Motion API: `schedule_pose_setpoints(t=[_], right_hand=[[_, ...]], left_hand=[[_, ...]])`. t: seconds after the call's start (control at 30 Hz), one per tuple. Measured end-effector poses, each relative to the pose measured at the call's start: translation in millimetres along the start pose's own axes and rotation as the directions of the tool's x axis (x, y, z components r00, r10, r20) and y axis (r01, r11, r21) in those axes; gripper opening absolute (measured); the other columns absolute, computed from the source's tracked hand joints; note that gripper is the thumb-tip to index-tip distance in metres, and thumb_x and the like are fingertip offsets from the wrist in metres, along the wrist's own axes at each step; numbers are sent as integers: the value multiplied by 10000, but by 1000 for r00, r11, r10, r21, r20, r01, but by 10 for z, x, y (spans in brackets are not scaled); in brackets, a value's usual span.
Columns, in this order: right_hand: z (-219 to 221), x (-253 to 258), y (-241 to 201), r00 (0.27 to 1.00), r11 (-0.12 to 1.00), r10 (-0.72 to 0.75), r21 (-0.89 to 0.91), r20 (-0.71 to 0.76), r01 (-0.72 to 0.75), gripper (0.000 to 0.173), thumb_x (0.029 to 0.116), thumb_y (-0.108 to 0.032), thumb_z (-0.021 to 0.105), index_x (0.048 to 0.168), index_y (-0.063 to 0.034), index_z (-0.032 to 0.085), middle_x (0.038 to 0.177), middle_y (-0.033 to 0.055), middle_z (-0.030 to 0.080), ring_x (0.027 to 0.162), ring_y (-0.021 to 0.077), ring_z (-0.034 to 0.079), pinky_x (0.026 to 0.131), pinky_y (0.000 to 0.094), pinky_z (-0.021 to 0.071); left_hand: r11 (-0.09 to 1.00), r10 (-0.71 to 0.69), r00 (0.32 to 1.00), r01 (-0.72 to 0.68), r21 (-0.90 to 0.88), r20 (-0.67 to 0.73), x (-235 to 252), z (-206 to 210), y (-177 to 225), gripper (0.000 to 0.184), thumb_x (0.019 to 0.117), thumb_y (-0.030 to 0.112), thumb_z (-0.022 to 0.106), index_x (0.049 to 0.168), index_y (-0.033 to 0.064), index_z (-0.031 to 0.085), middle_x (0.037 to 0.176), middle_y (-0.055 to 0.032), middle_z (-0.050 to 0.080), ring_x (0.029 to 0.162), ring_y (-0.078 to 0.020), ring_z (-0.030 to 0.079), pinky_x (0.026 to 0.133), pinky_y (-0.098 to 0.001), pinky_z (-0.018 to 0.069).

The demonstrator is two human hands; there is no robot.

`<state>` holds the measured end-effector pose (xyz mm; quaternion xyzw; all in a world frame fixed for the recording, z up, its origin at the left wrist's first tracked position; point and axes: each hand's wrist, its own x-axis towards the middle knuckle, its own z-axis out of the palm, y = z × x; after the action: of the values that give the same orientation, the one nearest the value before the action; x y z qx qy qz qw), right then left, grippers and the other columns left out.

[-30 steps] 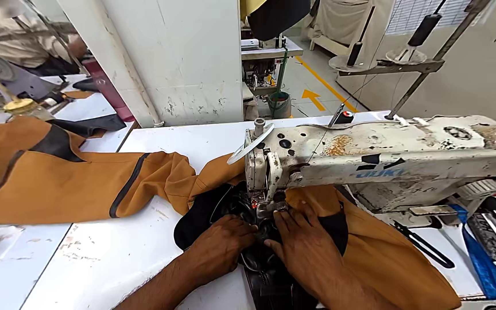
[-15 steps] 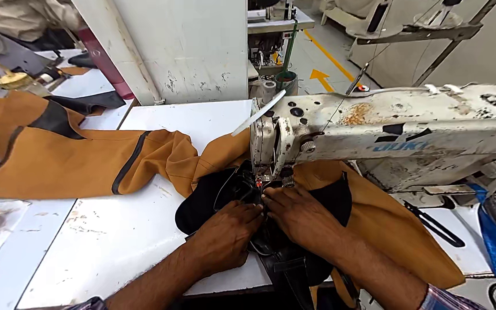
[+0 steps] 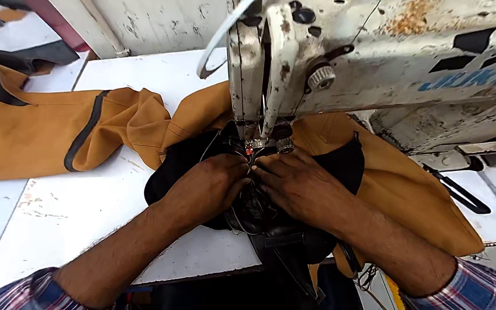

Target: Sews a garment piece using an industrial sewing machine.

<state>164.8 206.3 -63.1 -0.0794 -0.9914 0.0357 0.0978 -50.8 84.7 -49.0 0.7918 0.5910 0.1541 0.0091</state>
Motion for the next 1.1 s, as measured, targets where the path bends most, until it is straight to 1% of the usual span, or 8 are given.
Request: schedule_pose_setpoints(t=[0.17, 0.3, 0.37, 0.5, 0.63, 0.77, 0.9, 1.1], right_hand=[[-5, -2, 47, 999, 999, -38, 28, 0, 38, 431, 1076, -325, 407, 1383, -166, 664, 1423, 63, 614, 1333, 256, 551, 1202, 511, 312], [-8, -27, 98, 997, 996, -79, 34, -4, 79, 432, 1076, -342, 404, 1370, -176, 673, 1449, 67, 601, 1353, 260, 542, 1214, 528, 293], [1, -23, 118, 997, 997, -67, 44, -26, 68, 439, 1076, -366, 405, 1362, -173, 677, 1435, 56, 618, 1355, 244, 552, 1220, 507, 308], [5, -7, 150, 999, 999, 10, 33, -39, -8, 525, 1058, -457, 411, 1391, -118, 633, 1414, 57, 630, 1375, 227, 535, 1223, 440, 319], [-2, 1, 185, 1000, 1000, 6, 8, -25, -6, 523, 1045, -481, 406, 1344, -143, 670, 1381, 31, 654, 1353, 217, 554, 1224, 450, 316], [24, -1, 209, 1000, 1000, 3, -12, -31, -4, 525, 1057, -477, 384, 1350, -147, 669, 1404, 22, 644, 1381, 203, 534, 1238, 432, 303], [46, 8, 248, 999, 1000, 6, -19, -35, -7, 534, 1058, -482, 378, 1375, -155, 657, 1415, 16, 640, 1391, 194, 527, 1241, 424, 304], [51, 46, 329, 999, 999, -8, -32, -51, 6, 515, 1060, -466, 374, 1350, -164, 675, 1373, 18, 664, 1345, 200, 565, 1232, 436, 312]], left_hand=[[999, -26, 1000, 25, 48, 3, -38, 27, 46, 399, 1070, 325, 470, 1245, 74, 726, 1287, -82, 701, 1236, -209, 648, 1098, -370, 488], [993, -65, 997, 60, 98, 42, -60, 82, 103, 437, 1074, 353, 419, 1347, 137, 683, 1360, -100, 639, 1246, -253, 611, 1071, -422, 481], [990, -107, 992, 101, 103, 60, -68, 92, 154, 468, 1077, 376, 387, 1382, 149, 660, 1399, -114, 604, 1267, -271, 578, 1064, -439, 465], [980, -183, 981, 176, 90, 67, -104, 120, 251, 516, 1072, 393, 338, 1437, 151, 610, 1458, -112, 560, 1365, -263, 509, 1133, -443, 412], [976, -204, 977, 198, 91, 60, -117, 140, 283, 513, 1074, 374, 330, 1453, 150, 592, 1475, -103, 550, 1404, -244, 478, 1176, -426, 374], [973, -210, 976, 204, 105, 52, -99, 156, 281, 510, 1077, 366, 322, 1454, 153, 591, 1475, -88, 557, 1413, -230, 476, 1195, -419, 354], [969, -226, 973, 219, 116, 52, -86, 176, 272, 518, 1077, 365, 309, 1468, 159, 579, 1516, -100, 523, 1433, -247, 460, 1200, -438, 352], [965, -236, 970, 227, 135, 53, -43, 178, 240, 530, 1081, 368, 298, 1486, 146, 557, 1523, -123, 521, 1442, -268, 459, 1207, -460, 343]])
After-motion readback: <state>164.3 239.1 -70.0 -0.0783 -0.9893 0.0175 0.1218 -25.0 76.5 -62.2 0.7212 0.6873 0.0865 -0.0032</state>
